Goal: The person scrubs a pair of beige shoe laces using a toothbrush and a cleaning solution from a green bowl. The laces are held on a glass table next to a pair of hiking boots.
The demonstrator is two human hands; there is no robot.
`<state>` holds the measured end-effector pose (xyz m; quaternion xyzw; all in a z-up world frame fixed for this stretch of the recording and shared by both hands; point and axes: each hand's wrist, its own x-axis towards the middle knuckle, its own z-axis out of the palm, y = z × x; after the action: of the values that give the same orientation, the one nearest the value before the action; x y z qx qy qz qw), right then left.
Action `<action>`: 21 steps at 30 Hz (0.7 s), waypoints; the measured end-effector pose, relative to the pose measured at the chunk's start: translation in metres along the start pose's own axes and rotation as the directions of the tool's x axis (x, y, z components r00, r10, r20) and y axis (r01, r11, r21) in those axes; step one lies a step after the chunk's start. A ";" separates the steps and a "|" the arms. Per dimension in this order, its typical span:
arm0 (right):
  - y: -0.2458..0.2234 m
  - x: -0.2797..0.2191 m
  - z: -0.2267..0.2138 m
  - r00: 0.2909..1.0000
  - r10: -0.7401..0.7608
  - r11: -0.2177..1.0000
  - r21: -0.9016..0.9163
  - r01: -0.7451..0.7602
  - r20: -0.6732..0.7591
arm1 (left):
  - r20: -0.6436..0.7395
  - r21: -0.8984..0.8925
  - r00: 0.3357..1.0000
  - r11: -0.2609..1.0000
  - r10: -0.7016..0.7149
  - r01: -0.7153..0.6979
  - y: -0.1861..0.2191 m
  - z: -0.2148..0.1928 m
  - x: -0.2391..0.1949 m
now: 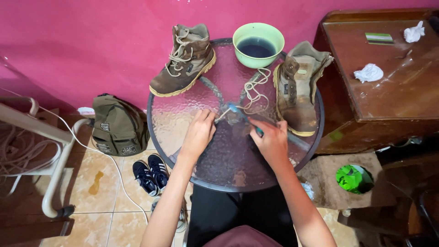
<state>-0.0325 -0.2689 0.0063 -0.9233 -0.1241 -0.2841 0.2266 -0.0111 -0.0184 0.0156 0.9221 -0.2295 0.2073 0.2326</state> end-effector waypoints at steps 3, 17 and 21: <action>-0.023 -0.002 -0.006 0.996 0.019 0.987 0.155 -0.031 0.082 | 0.033 0.042 0.999 0.999 -0.011 0.010 0.008 -0.006 0.002; -0.013 -0.003 0.001 0.997 0.039 0.997 0.060 -0.043 0.060 | -0.049 0.117 0.999 0.993 -0.019 0.025 0.005 -0.002 0.002; -0.002 -0.002 0.001 0.999 0.028 0.994 -0.106 -0.026 0.019 | -0.053 0.139 0.997 0.988 -0.054 0.061 0.006 0.001 0.003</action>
<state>-0.0340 -0.2668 0.0049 -0.9384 -0.0986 -0.2778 0.1802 -0.0114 -0.0244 0.0175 0.9371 -0.1819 0.2385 0.1787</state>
